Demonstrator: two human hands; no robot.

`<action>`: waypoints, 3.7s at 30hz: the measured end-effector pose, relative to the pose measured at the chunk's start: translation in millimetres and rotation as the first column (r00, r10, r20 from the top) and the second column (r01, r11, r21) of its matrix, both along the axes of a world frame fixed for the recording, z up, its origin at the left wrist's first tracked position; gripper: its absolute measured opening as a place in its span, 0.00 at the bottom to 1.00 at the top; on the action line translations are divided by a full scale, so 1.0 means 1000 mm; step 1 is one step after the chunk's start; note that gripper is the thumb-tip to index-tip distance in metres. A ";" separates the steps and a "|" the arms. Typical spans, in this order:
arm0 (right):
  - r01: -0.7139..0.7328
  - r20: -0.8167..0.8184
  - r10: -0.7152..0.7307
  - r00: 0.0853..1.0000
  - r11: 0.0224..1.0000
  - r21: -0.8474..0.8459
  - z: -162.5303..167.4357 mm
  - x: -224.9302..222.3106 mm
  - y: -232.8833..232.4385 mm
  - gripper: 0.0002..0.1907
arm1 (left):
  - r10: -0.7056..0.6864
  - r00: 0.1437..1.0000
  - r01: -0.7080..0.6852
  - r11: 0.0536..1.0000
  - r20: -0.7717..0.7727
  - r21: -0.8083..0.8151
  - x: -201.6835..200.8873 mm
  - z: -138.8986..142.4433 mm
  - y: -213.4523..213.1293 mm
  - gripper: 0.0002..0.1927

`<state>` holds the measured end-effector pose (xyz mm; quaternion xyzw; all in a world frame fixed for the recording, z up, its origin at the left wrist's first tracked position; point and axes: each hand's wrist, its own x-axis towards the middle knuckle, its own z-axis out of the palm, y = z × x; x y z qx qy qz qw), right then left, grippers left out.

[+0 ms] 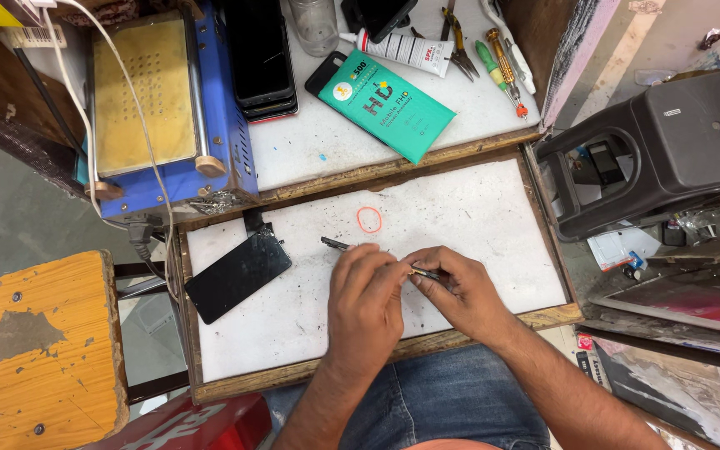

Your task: The person opens a smartphone, removes the battery, and reassembles the device. They then connect a charging cable to test the phone. The person also handles a phone case and a second phone during the process.

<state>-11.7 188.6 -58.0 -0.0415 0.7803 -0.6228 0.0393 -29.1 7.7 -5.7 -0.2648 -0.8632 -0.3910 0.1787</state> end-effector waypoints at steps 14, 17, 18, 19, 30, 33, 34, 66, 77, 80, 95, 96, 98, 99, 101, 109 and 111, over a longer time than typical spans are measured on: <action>0.006 0.008 -0.007 1.000 0.999 0.033 0.004 -0.001 0.001 0.09 | -0.041 0.999 0.041 0.986 -0.001 -0.164 -0.008 0.008 0.003 0.09; 0.003 0.022 -0.004 1.000 0.999 0.039 0.003 -0.001 0.000 0.09 | -0.037 0.999 0.038 0.984 0.009 -0.176 -0.008 0.005 0.003 0.08; -0.004 0.001 0.004 1.000 1.000 0.024 0.003 -0.001 0.001 0.08 | -0.041 0.999 0.042 0.984 0.012 -0.175 -0.008 0.004 0.003 0.08; -0.012 -0.019 0.012 1.000 1.000 0.010 0.003 -0.001 0.000 0.08 | -0.045 0.999 0.047 0.983 0.015 -0.175 -0.008 0.004 0.002 0.09; -0.008 0.005 0.008 1.000 1.000 0.010 0.001 0.000 0.001 0.08 | -0.023 1.000 0.019 0.969 -0.012 -0.247 -0.006 0.006 0.005 0.09; 0.004 0.007 -0.004 1.000 1.000 0.010 0.001 0.000 0.000 0.08 | -0.024 0.999 0.017 0.971 -0.025 -0.238 -0.008 0.006 0.005 0.09; 0.012 0.008 -0.013 1.000 1.000 0.011 0.001 0.000 0.000 0.08 | -0.030 1.000 0.027 0.975 -0.008 -0.220 -0.009 0.006 0.004 0.09; 0.051 -0.042 -0.055 0.998 0.995 -0.083 0.008 0.004 -0.004 0.12 | 0.102 0.989 -0.117 0.982 0.102 0.151 -0.008 0.018 -0.031 0.04; 0.149 0.185 -0.162 0.969 0.985 0.081 0.005 -0.011 0.007 0.14 | 0.244 0.876 -0.342 0.923 0.417 0.178 -0.013 -0.018 -0.064 0.07; 0.171 0.292 -0.137 0.947 0.981 -0.094 -0.001 -0.018 0.017 0.14 | 0.292 0.811 -0.381 0.921 0.507 0.079 -0.015 -0.020 -0.076 0.04; 0.157 0.356 -0.025 0.934 0.925 -0.347 -0.009 -0.017 0.028 0.16 | 0.444 0.760 -0.552 0.826 0.475 0.110 -0.033 -0.002 -0.113 0.05; 0.144 0.358 -0.025 0.933 0.940 -0.309 -0.008 -0.016 0.028 0.16 | 0.480 0.758 -0.576 0.810 0.442 0.108 -0.037 0.002 -0.114 0.05; 0.126 0.369 -0.021 0.929 0.956 -0.264 -0.007 -0.016 0.026 0.15 | 0.557 0.742 -0.630 0.770 0.374 0.102 -0.046 0.010 -0.118 0.05; 0.127 0.378 -0.022 0.925 0.958 -0.255 -0.006 -0.015 0.025 0.15 | 0.572 0.735 -0.642 0.760 0.365 0.101 -0.050 0.013 -0.121 0.05; 0.109 0.369 -0.013 0.929 0.964 -0.241 -0.006 -0.016 0.023 0.15 | 0.591 0.731 -0.656 0.747 0.341 0.110 -0.061 0.018 -0.125 0.04; 0.020 0.287 0.039 0.957 0.980 -0.199 -0.008 -0.015 0.021 0.13 | 0.677 0.724 -0.689 0.716 0.132 0.112 -0.089 0.026 -0.127 0.08; 0.023 0.302 0.032 0.953 0.984 -0.176 -0.009 -0.015 0.022 0.14 | 0.647 0.729 -0.670 0.741 0.222 0.040 -0.080 0.026 -0.115 0.08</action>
